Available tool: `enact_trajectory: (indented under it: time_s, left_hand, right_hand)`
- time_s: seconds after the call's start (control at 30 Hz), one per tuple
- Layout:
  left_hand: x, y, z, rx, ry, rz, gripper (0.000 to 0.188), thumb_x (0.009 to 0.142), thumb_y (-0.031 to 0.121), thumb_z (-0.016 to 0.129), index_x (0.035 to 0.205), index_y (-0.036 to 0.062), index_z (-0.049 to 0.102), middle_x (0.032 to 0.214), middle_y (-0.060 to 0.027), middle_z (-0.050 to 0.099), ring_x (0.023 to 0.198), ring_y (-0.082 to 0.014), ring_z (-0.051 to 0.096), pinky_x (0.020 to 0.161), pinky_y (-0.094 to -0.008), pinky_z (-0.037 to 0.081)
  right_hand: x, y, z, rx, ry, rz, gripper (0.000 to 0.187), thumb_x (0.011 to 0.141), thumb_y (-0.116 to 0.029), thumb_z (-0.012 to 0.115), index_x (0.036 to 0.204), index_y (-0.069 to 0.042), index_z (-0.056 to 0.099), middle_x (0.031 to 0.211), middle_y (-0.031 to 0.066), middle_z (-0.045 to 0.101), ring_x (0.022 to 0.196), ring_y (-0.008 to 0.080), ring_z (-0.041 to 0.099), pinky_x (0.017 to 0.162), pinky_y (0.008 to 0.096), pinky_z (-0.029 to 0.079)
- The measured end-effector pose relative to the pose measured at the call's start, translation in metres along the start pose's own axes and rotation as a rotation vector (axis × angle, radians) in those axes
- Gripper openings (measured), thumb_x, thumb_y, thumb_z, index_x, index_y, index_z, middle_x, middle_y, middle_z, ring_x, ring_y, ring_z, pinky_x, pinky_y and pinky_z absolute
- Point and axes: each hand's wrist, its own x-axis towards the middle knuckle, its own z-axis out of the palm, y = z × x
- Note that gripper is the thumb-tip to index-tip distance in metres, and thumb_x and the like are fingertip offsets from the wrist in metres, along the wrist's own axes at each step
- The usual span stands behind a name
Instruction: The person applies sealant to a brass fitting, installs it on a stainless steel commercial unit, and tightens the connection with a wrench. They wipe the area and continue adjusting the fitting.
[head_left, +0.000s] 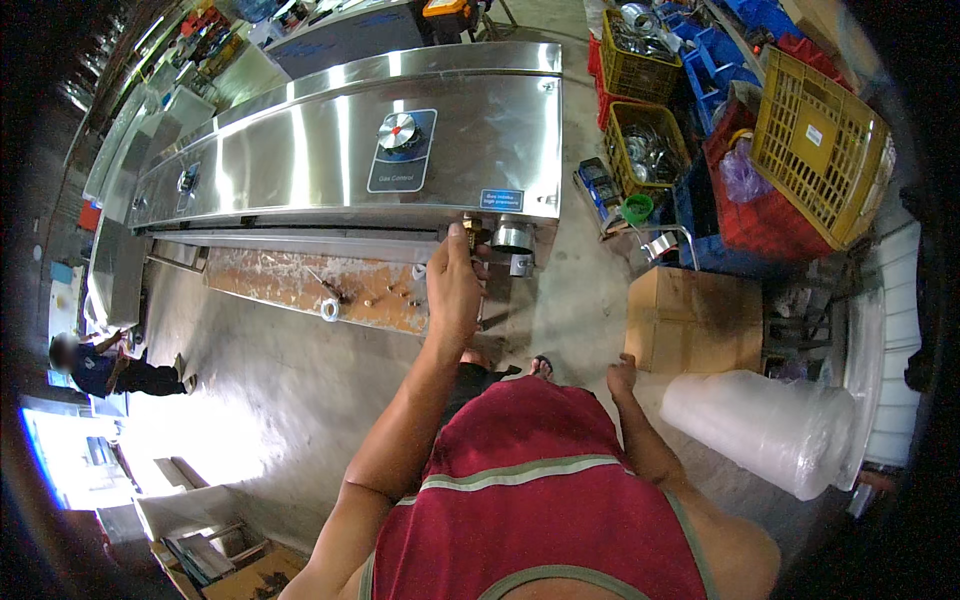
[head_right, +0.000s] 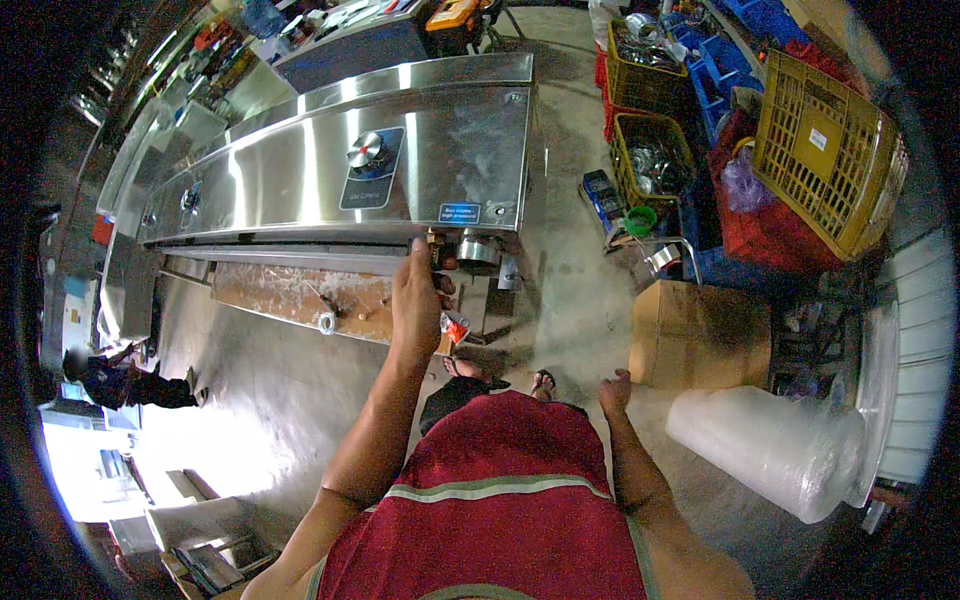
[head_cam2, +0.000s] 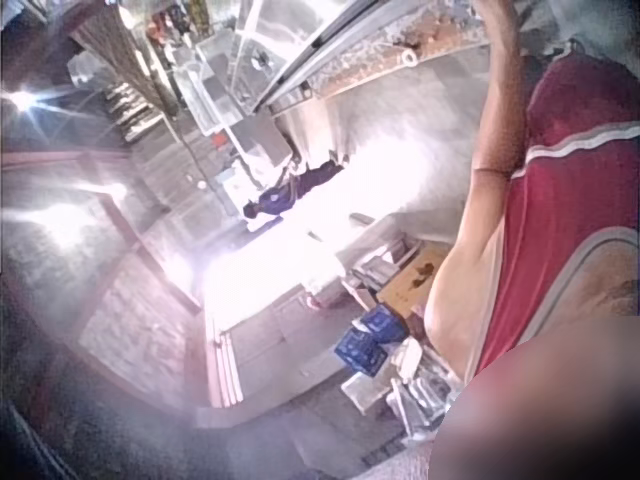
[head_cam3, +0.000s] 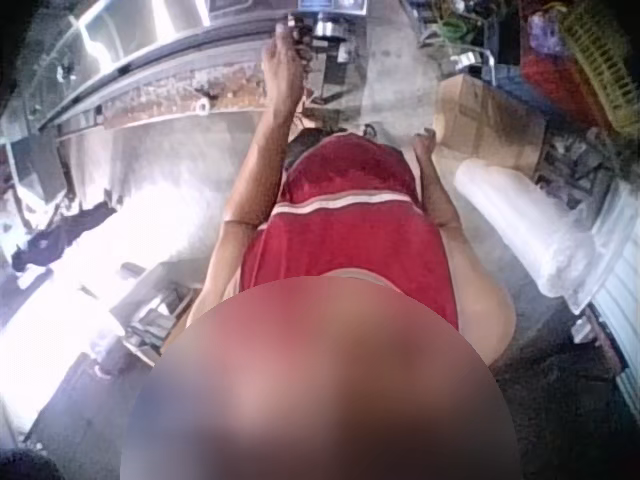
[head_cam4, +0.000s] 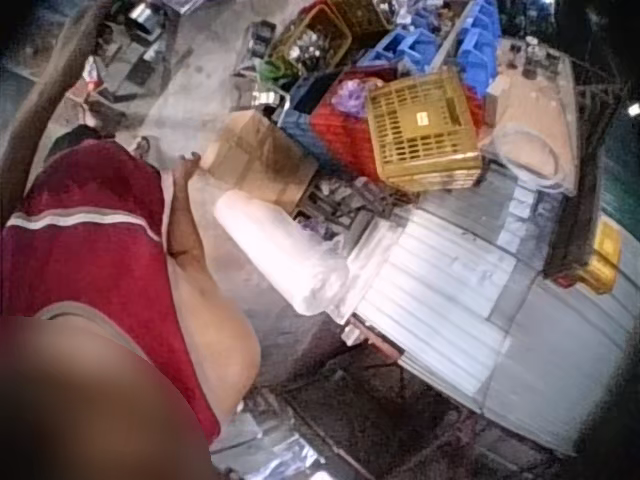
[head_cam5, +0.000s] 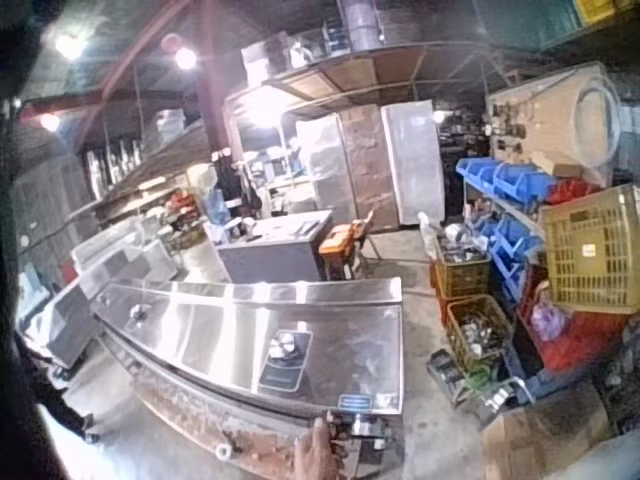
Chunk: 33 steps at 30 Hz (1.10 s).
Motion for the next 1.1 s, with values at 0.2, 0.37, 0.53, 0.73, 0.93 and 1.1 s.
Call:
enact_trajectory:
  time_s: [0.2, 0.37, 0.53, 0.73, 0.93, 1.1]
  left_hand:
    - [0.007, -0.001, 0.002, -0.071, 0.027, 0.009, 0.043, 0.107, 0.038, 0.055, 0.097, -0.0023, 0.065, 0.077, 0.0006, 0.058, 0.065, -0.0103, 0.053, 0.056, -0.0284, 0.044]
    - [0.006, 0.0, 0.003, 0.642, 0.308, 0.508, 0.035, 0.098, 0.036, 0.069, 0.096, 0.0015, 0.068, 0.083, -0.0087, 0.066, 0.068, -0.0295, 0.065, 0.064, -0.041, 0.052]
    - [-0.004, 0.006, -0.003, 0.971, 0.397, 0.737, 0.033, 0.1, 0.034, 0.066, 0.094, 0.0014, 0.068, 0.087, -0.0118, 0.069, 0.064, -0.0287, 0.064, 0.063, -0.0418, 0.052]
    - [0.006, 0.006, -0.005, -0.005, -0.078, -0.033, 0.049, 0.109, 0.041, 0.048, 0.091, -0.0011, 0.066, 0.075, -0.0054, 0.066, 0.058, -0.0105, 0.06, 0.051, -0.0276, 0.047]
    - [0.006, 0.006, 0.002, 0.183, 0.067, 0.082, 0.037, 0.103, 0.033, 0.063, 0.09, -0.0013, 0.066, 0.072, -0.0061, 0.066, 0.059, -0.0129, 0.06, 0.051, -0.0289, 0.045]
    - [0.0, 0.008, 0.006, 0.55, 0.245, 0.34, 0.028, 0.094, 0.028, 0.072, 0.098, 0.0012, 0.066, 0.079, -0.0185, 0.07, 0.071, -0.0374, 0.068, 0.067, -0.0438, 0.051]
  right_hand:
    - [-0.028, 0.071, -0.018, 0.065, -0.084, 0.464, 0.047, 0.083, -0.009, 0.065, 0.129, -0.002, 0.055, 0.124, 0.0252, 0.064, 0.119, 0.0378, 0.062, 0.101, 0.0472, 0.05]
    - [-0.029, 0.081, -0.015, -0.075, -0.125, 0.382, 0.048, 0.084, -0.011, 0.066, 0.129, -0.002, 0.055, 0.123, 0.0251, 0.064, 0.117, 0.0398, 0.063, 0.1, 0.0488, 0.05]
    - [-0.011, 0.053, -0.002, -0.208, -0.121, 0.039, 0.049, 0.085, -0.012, 0.065, 0.132, -0.003, 0.054, 0.121, 0.0244, 0.066, 0.115, 0.0405, 0.064, 0.098, 0.0469, 0.051]
    - [0.016, 0.004, 0.009, -0.094, 0.032, -0.13, 0.033, 0.088, -0.014, 0.07, 0.114, 0.002, 0.057, 0.082, 0.0133, 0.064, 0.081, 0.0319, 0.065, 0.079, 0.0445, 0.052]
    - [0.018, 0.021, 0.011, -0.123, -0.013, -0.058, 0.035, 0.087, -0.01, 0.071, 0.116, 0.003, 0.057, 0.082, 0.0156, 0.066, 0.089, 0.0299, 0.067, 0.084, 0.0418, 0.054]
    - [-0.006, 0.072, 0.01, -0.337, -0.002, -0.012, 0.037, 0.086, -0.012, 0.072, 0.115, 0.001, 0.053, 0.077, 0.0119, 0.062, 0.076, 0.0279, 0.065, 0.081, 0.0423, 0.054]
